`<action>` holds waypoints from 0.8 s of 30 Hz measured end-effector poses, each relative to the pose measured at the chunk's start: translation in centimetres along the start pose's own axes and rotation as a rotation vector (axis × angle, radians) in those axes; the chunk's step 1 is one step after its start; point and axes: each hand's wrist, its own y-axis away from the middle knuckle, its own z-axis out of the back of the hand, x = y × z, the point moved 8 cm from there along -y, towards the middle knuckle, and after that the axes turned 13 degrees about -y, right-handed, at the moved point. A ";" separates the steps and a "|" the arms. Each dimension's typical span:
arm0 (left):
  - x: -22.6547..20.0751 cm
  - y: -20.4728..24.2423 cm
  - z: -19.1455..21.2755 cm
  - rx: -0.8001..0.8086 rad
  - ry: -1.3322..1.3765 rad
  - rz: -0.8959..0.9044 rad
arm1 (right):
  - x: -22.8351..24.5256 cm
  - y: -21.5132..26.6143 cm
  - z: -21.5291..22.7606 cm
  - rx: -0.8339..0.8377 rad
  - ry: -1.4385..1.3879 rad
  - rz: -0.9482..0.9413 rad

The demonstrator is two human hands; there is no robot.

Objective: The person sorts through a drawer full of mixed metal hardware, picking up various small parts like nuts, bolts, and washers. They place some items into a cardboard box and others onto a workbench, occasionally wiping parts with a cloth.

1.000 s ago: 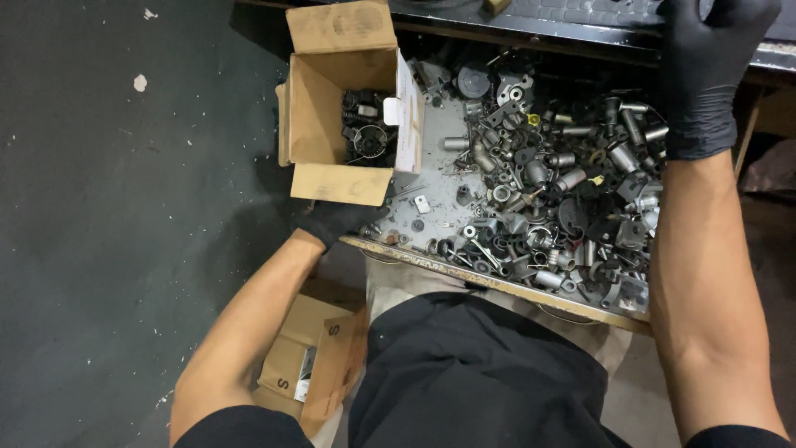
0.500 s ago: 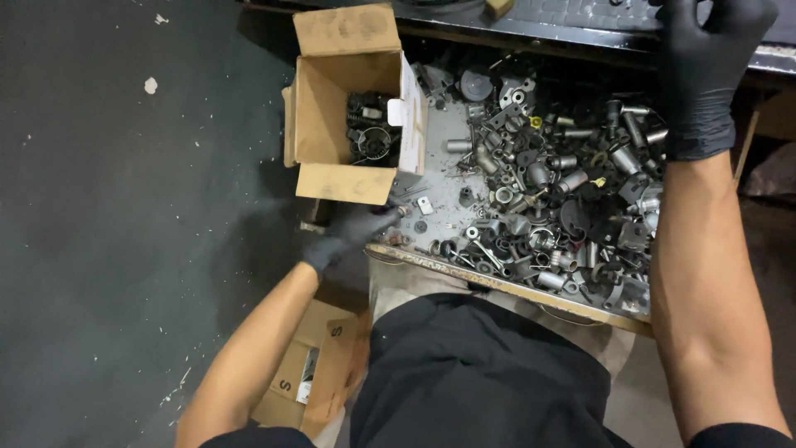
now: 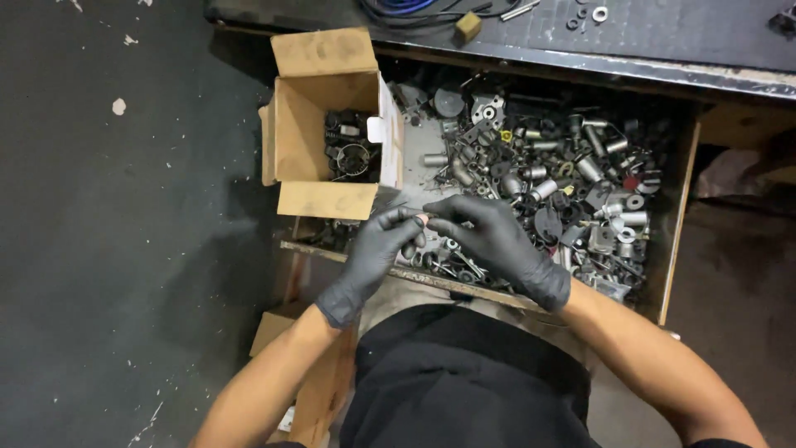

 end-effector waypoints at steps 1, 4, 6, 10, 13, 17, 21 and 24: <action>-0.4 -0.1 -0.3 0.015 0.032 -0.021 | 0.6 -0.1 0.1 -0.006 0.038 0.064; -2.1 0.9 -1.1 0.039 0.137 -0.042 | -0.9 0.3 0.7 -0.018 0.207 0.188; -3.0 1.3 -1.0 0.049 0.210 -0.050 | -1.4 -0.1 1.7 -0.024 0.342 0.253; -5.2 2.1 -0.9 0.300 -0.047 -0.228 | 2.7 -2.5 8.6 -0.190 0.518 0.484; -3.1 2.3 1.0 0.322 -0.287 -0.101 | 3.0 -4.6 15.2 -0.288 0.654 0.551; -0.7 1.9 4.0 0.271 -0.347 0.050 | 0.1 -6.9 23.0 -0.443 0.824 0.600; -1.8 1.7 4.8 0.214 -0.304 -0.031 | -2.4 -8.0 24.9 -0.484 0.894 0.551; -0.9 2.0 6.2 0.162 -0.735 0.396 | -1.5 -7.6 23.3 -0.491 0.969 0.527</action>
